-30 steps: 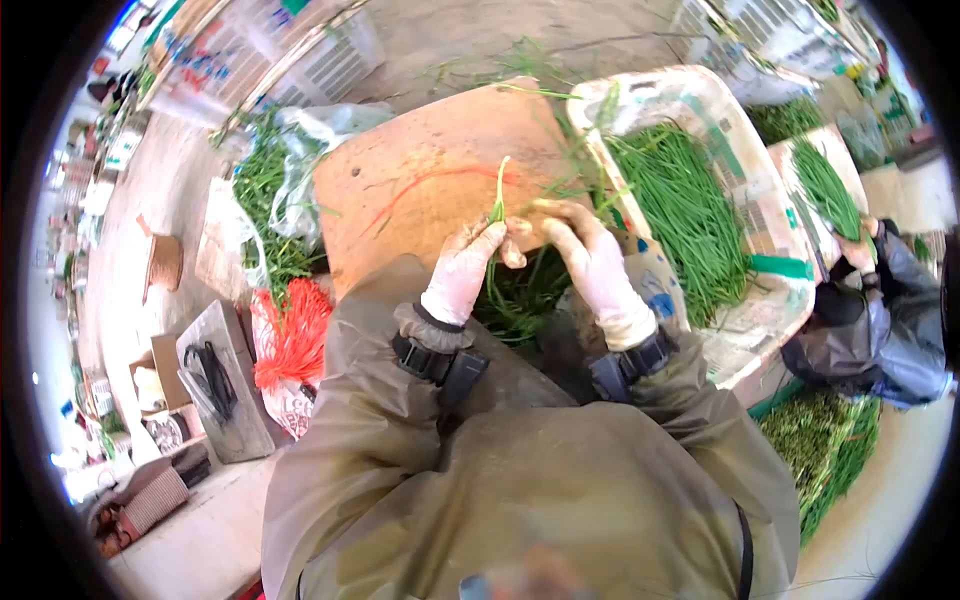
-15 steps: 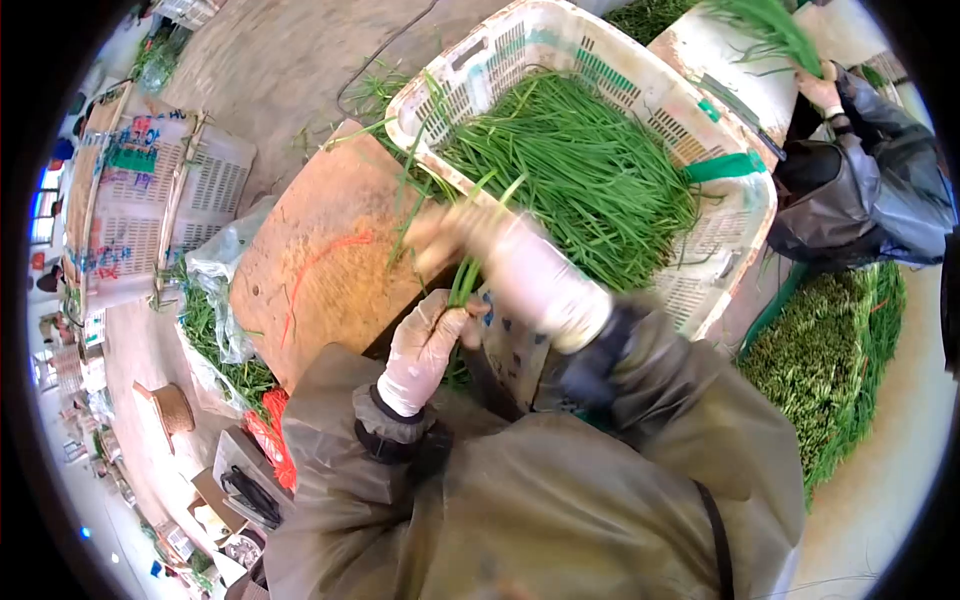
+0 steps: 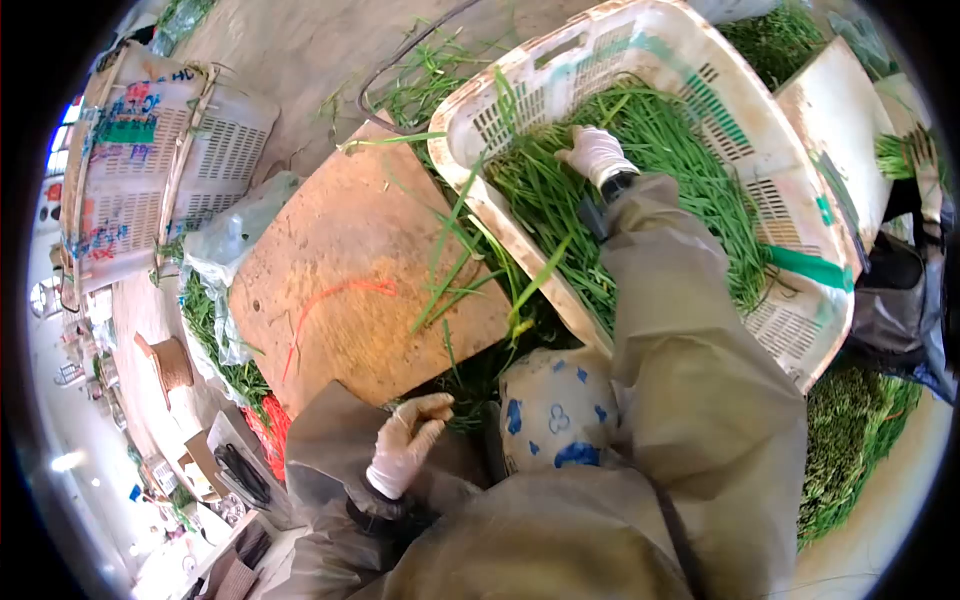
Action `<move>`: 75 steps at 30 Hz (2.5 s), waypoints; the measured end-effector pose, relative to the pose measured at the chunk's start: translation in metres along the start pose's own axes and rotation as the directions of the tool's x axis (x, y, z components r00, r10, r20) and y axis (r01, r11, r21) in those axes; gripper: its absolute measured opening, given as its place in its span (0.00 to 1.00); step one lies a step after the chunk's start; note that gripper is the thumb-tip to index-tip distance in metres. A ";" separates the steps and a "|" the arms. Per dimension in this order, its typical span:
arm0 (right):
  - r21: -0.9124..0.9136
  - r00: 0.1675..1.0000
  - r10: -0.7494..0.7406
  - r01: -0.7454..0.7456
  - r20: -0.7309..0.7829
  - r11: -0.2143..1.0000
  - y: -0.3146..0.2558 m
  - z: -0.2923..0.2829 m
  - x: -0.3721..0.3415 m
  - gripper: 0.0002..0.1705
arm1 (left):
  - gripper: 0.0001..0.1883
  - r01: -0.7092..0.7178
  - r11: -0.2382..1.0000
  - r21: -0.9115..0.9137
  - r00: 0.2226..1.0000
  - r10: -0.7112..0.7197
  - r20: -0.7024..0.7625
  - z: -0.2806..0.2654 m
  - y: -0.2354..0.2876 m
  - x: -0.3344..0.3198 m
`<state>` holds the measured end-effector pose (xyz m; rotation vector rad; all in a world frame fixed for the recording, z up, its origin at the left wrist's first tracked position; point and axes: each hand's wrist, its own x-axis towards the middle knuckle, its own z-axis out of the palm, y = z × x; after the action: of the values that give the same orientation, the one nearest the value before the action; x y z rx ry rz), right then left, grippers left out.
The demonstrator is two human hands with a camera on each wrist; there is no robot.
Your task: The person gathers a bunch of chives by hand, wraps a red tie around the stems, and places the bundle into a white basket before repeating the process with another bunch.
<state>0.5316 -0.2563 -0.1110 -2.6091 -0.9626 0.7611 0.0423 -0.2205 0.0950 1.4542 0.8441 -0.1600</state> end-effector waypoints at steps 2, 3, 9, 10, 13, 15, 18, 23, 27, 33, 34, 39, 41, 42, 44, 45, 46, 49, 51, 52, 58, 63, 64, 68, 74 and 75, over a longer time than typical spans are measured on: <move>-0.274 0.977 0.009 -0.069 -0.215 0.959 -0.008 0.028 0.015 0.38 | 0.17 0.073 0.997 0.021 0.997 -0.073 0.033 -0.002 -0.009 -0.002; -0.276 0.978 0.006 -0.064 -0.208 0.959 -0.013 0.033 0.023 0.38 | 0.17 0.096 0.994 -0.045 0.995 -0.094 0.034 -0.003 -0.010 -0.002; -0.117 0.926 0.094 -0.054 0.365 0.992 -0.035 0.003 0.028 0.36 | 0.17 0.100 0.987 -0.128 0.995 -0.097 0.032 -0.007 -0.020 0.009; -0.128 0.929 0.019 0.031 0.371 0.991 -0.034 0.003 0.026 0.37 | 0.18 0.106 0.987 -0.124 0.994 -0.103 0.028 -0.006 -0.019 0.011; -0.342 0.955 -0.062 0.164 0.290 0.925 -0.044 0.011 0.020 0.29 | 0.18 0.115 0.993 -0.030 0.989 -0.111 0.100 -0.003 -0.012 0.017; -0.474 0.963 -0.123 0.228 0.241 0.851 -0.052 0.017 0.018 0.27 | 0.18 0.116 0.993 -0.027 0.992 -0.114 0.056 -0.005 -0.022 0.014; -0.143 0.938 -0.068 0.123 0.341 0.982 -0.044 0.026 0.011 0.30 | 0.17 0.072 0.997 -0.033 0.995 -0.070 0.078 -0.004 -0.023 0.014; -0.054 0.998 -0.065 0.065 0.003 0.996 -0.040 0.014 -0.043 0.28 | 0.19 -0.005 1.000 0.010 0.999 0.004 0.045 0.006 -0.009 0.016; 0.543 0.896 0.108 0.161 -0.430 0.824 0.005 -0.045 -0.117 0.38 | 0.17 -0.137 0.988 0.077 0.990 0.134 0.049 0.006 0.028 0.024; 0.835 0.862 0.186 0.368 -0.471 0.410 0.049 -0.074 -0.231 0.34 | 0.24 -0.609 0.792 0.034 0.784 0.596 0.173 0.107 0.121 0.106; 0.856 0.862 0.195 0.387 -0.468 0.343 0.044 -0.078 -0.243 0.33 | 0.26 -0.631 0.774 0.061 0.767 0.610 0.197 0.129 0.125 0.125; 0.890 0.850 0.264 0.429 -0.456 0.153 0.030 -0.075 -0.280 0.31 | 0.39 -0.537 0.780 0.322 0.831 0.425 0.359 0.203 0.110 0.194; 0.893 0.866 0.226 0.412 -0.446 0.183 0.021 -0.090 -0.301 0.33 | 0.41 -0.576 0.527 0.625 0.817 0.339 0.467 0.202 0.122 0.198; 0.888 0.862 0.226 0.417 -0.453 0.193 0.012 -0.106 -0.314 0.34 | 0.40 -0.524 0.517 0.677 0.847 0.230 0.480 0.198 0.133 0.195; 0.849 0.824 0.223 0.473 -0.521 0.236 -0.006 -0.145 -0.343 0.35 | 0.40 -0.471 0.498 0.728 0.870 0.129 0.475 0.191 0.141 0.189; 0.809 0.785 0.219 0.522 -0.579 0.270 -0.011 -0.167 -0.356 0.36 | 0.40 -0.482 0.551 0.682 0.865 0.177 0.469 0.185 0.139 0.186; 0.771 0.765 0.179 0.546 -0.618 0.329 -0.008 -0.188 -0.369 0.37 | 0.40 -0.496 0.597 0.630 0.859 0.228 0.459 0.178 0.140 0.181; 0.672 0.725 0.143 0.523 -0.674 0.524 -0.014 -0.233 -0.390 0.35 | 0.41 -0.564 0.636 0.527 0.823 0.489 0.291 0.160 0.159 0.132; 0.656 0.746 0.086 0.517 -0.660 0.550 -0.044 -0.249 -0.406 0.34 | 0.45 -0.679 0.722 0.135 0.713 0.604 0.355 0.162 0.174 0.095; 0.693 0.784 0.105 0.467 -0.612 0.550 -0.063 -0.255 -0.419 0.37 | 0.48 -0.725 0.687 -0.035 0.627 0.681 0.380 0.167 0.176 0.077; 0.750 0.778 -0.277 0.623 -0.564 0.223 -0.182 -0.258 -0.468 0.40 | 0.61 -0.724 0.573 -0.384 0.469 0.817 0.337 0.166 0.211 -0.029; 0.758 0.804 -0.418 0.567 -0.424 0.323 -0.260 -0.249 -0.495 0.41 | 0.45 -0.586 0.598 -0.547 0.678 0.731 0.073 0.132 0.181 -0.080; 0.681 0.806 -0.467 0.572 -0.364 0.456 -0.254 -0.248 -0.490 0.41 | 0.40 -0.544 0.627 -0.557 0.705 0.702 0.102 0.118 0.173 -0.089; 0.521 0.796 -0.481 0.604 -0.367 0.603 -0.273 -0.235 -0.535 0.49 | 0.28 -0.385 0.374 -0.844 0.769 0.635 -0.070 0.059 0.134 -0.127; -0.155 0.872 -0.476 0.458 -0.114 0.875 -0.270 -0.098 -0.508 0.58 | 0.18 -0.103 -0.148 -0.984 0.883 0.441 -0.159 -0.001 0.081 -0.082; -0.232 0.892 -0.440 0.409 -0.101 0.883 -0.275 -0.102 -0.495 0.52 | 0.18 -0.138 -0.195 -0.971 0.881 0.423 -0.211 -0.003 0.078 -0.083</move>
<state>0.1244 -0.3837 0.2750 -2.4281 -1.5658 0.3603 0.0265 -0.2378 0.2066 -0.0221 0.1601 0.6496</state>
